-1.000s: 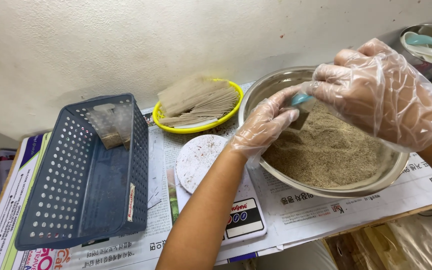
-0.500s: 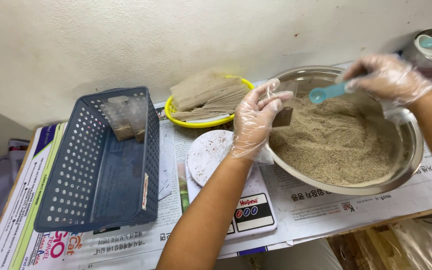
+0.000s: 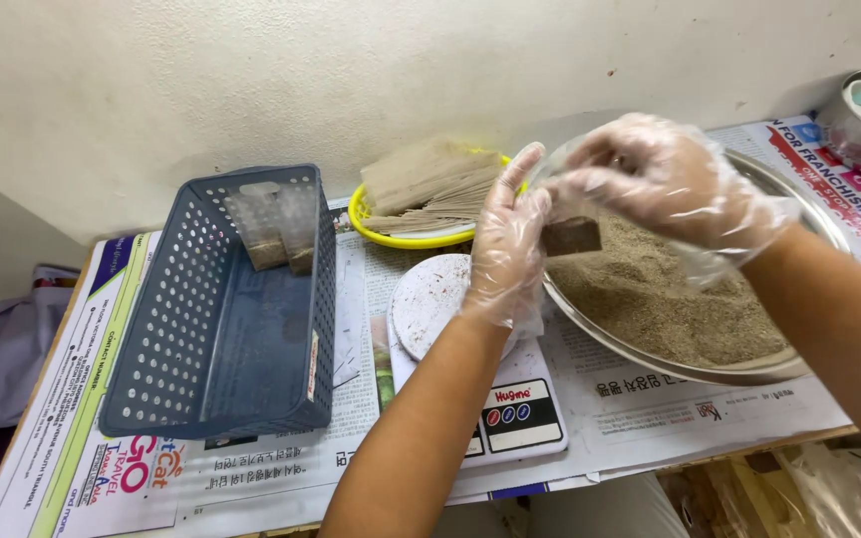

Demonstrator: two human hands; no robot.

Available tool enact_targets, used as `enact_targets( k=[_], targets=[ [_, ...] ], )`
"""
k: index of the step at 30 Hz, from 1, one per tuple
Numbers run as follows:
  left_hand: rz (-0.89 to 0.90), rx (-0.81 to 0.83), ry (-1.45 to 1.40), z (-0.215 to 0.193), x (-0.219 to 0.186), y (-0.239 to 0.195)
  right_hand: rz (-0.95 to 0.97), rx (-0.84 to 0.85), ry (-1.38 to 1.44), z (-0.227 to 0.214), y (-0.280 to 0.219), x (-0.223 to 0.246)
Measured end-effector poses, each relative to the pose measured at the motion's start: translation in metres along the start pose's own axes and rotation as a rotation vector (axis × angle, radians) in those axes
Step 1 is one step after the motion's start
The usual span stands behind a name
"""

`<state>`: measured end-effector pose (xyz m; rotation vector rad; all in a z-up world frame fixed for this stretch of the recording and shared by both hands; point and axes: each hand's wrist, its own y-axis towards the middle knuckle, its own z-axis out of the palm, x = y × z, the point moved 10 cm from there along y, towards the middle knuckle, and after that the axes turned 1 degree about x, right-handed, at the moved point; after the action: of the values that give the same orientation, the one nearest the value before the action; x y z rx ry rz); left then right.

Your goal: Packaging powder into small bags by scooping, weighing on a digital scale, and sorting into a crate.

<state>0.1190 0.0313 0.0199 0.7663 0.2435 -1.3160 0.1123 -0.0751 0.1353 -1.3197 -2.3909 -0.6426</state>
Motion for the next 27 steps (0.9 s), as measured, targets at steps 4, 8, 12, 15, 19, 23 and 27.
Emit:
enact_targets(
  k=[4, 8, 12, 15, 19, 23, 27],
  targets=[
    [0.139, -0.029, 0.401, 0.003, -0.045, -0.018, -0.163, -0.068, 0.155, 0.026, 0.011, 0.021],
    [0.172, -0.149, 0.933, 0.003, -0.106, -0.061, -0.254, -0.045, 0.197, 0.044, 0.016, 0.042],
    [0.375, -0.240, 1.184, -0.015, -0.144, -0.087, -0.070, 0.090, 0.473, 0.082, 0.025, 0.044],
    [0.492, -0.297, 1.235, -0.038, -0.168, -0.101, -0.024, 0.223, 0.818, 0.131, 0.038, 0.027],
    [0.593, -0.290, 1.307, -0.053, -0.177, -0.107, 0.089, 0.282, 0.611, 0.148, 0.033, 0.026],
    [0.593, -0.274, 1.352, -0.051, -0.179, -0.108, -0.018, 0.258, -0.166, 0.153, 0.045, 0.017],
    [0.591, -0.267, 1.305, -0.044, -0.183, -0.110, -0.341, -0.025, -0.502, 0.163, 0.051, -0.008]
  ],
)
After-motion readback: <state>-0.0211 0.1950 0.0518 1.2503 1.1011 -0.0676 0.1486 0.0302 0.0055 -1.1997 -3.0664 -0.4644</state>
